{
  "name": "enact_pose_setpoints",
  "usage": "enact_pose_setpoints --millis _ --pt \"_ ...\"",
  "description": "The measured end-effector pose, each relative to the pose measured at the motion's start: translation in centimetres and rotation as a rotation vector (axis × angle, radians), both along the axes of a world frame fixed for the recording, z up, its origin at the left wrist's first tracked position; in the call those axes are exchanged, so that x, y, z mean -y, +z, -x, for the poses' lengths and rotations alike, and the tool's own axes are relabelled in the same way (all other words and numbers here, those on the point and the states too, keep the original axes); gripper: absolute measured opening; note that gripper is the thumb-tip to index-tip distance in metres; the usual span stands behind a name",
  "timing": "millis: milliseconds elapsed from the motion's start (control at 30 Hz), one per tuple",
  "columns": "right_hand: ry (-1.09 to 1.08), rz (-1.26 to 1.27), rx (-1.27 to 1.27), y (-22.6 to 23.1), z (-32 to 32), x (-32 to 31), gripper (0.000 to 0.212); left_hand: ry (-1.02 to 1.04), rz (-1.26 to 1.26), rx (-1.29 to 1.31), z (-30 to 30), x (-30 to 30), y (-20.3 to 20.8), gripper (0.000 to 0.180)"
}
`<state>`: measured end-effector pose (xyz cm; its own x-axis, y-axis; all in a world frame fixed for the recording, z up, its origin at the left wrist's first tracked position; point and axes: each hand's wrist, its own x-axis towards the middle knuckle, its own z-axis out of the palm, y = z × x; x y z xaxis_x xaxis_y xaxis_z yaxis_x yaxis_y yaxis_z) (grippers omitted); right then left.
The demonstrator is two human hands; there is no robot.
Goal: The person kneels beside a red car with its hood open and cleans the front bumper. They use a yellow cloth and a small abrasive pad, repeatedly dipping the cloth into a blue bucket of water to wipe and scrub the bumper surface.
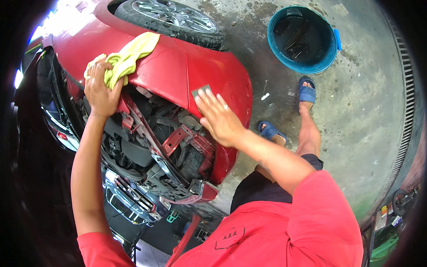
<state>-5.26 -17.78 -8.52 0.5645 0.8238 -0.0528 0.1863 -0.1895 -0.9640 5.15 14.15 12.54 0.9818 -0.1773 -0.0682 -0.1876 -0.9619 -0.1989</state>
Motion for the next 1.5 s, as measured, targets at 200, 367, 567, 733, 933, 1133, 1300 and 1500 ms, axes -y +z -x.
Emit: enact_pose_setpoints --millis 200,367,567,733,933,1133,1300,1500 --pt "0.060 0.083 0.067 -1.7 9.0 6.2 0.069 0.001 -0.053 0.027 0.7 -0.7 0.0 0.038" --pt "-0.108 0.007 0.296 0.1 4.2 0.7 0.066 0.015 -0.065 0.053 0.6 -1.3 -0.8 0.041" --pt "-0.068 0.011 0.217 -1.4 8.3 4.0 0.066 0.050 -0.081 0.072 1.4 -2.1 -0.9 0.044" --pt "-0.207 -0.047 0.193 -0.1 4.8 -0.3 0.062 0.080 -0.086 0.048 0.8 -1.9 -1.5 0.043" --pt "-0.276 0.003 -0.047 0.6 9.3 0.2 0.063 0.096 -0.094 0.041 1.7 -2.5 -0.7 0.043" --pt "-0.433 -0.028 -0.169 -2.3 -2.2 -7.8 0.068 0.078 -0.063 0.045 0.4 -0.3 -0.9 0.041" --pt "-0.322 0.002 -0.167 1.8 4.4 -4.2 0.064 0.044 -0.044 0.068 1.5 -1.6 -0.4 0.040" --pt "-0.347 0.025 -0.261 -1.4 -2.5 -7.0 0.075 0.027 0.000 0.033 0.6 -0.1 0.0 0.035"
